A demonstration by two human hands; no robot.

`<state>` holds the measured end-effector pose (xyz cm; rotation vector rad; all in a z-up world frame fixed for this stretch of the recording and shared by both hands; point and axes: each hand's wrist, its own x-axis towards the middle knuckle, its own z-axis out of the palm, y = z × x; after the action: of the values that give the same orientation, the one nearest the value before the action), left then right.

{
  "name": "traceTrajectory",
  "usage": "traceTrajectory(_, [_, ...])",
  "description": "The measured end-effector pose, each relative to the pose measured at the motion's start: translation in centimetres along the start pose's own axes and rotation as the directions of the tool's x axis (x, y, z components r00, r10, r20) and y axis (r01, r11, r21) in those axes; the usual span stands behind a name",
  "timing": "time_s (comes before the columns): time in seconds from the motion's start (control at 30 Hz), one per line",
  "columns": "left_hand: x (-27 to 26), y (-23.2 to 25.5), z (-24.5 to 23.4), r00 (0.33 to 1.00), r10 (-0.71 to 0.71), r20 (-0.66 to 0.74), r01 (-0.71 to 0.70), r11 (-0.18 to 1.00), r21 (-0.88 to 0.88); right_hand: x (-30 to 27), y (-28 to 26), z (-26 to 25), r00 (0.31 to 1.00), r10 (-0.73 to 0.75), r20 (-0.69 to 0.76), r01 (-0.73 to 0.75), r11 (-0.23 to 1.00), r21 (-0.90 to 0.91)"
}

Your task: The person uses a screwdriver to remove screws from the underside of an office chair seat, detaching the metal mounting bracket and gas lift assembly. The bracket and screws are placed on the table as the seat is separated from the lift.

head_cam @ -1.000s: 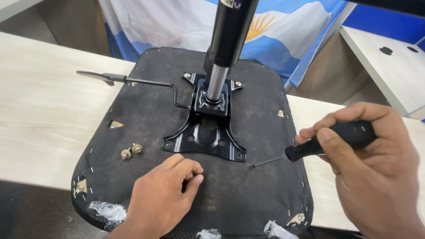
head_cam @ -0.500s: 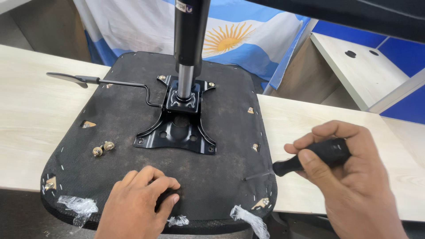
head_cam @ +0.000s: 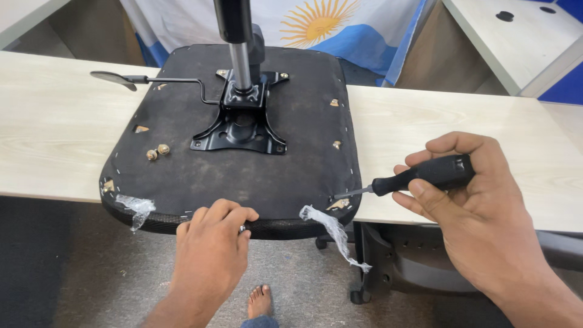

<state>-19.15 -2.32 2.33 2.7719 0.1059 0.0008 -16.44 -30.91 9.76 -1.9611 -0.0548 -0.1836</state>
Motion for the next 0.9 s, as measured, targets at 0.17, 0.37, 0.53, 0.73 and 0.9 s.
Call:
traceTrajectory(0.17, [-0.3,2.6,-0.2,0.977,-0.148,0.153,0.150,0.989,-0.002,-1.4,0.4,-2.7,1.000,-0.007,0.017,0.006,1.000,0.015])
traceTrajectory(0.37, [-1.7,5.4,0.8,0.934,-0.117,0.338,0.157,0.983,-0.093,-1.5,-0.5,-2.3,1.000,-0.010,0.013,0.008,0.989,0.148])
traceTrajectory(0.53, [-3.3,5.1,0.1,0.924,-0.254,0.287,0.336,0.897,-0.289,-0.6,-2.5,0.6,0.989,-0.077,0.123,0.043,0.966,0.255])
traceTrajectory(0.73, [-4.4,0.8,-3.5,0.871,-0.462,0.169,0.492,0.815,-0.307,-0.1,-6.6,5.9,0.965,-0.075,0.251,-0.004,0.954,0.300])
traceTrajectory(0.9, [-5.4,-2.2,-6.7,0.765,-0.636,0.101,0.625,0.695,-0.356,-0.1,-8.6,9.7,0.904,-0.205,0.374,0.050,0.922,0.383])
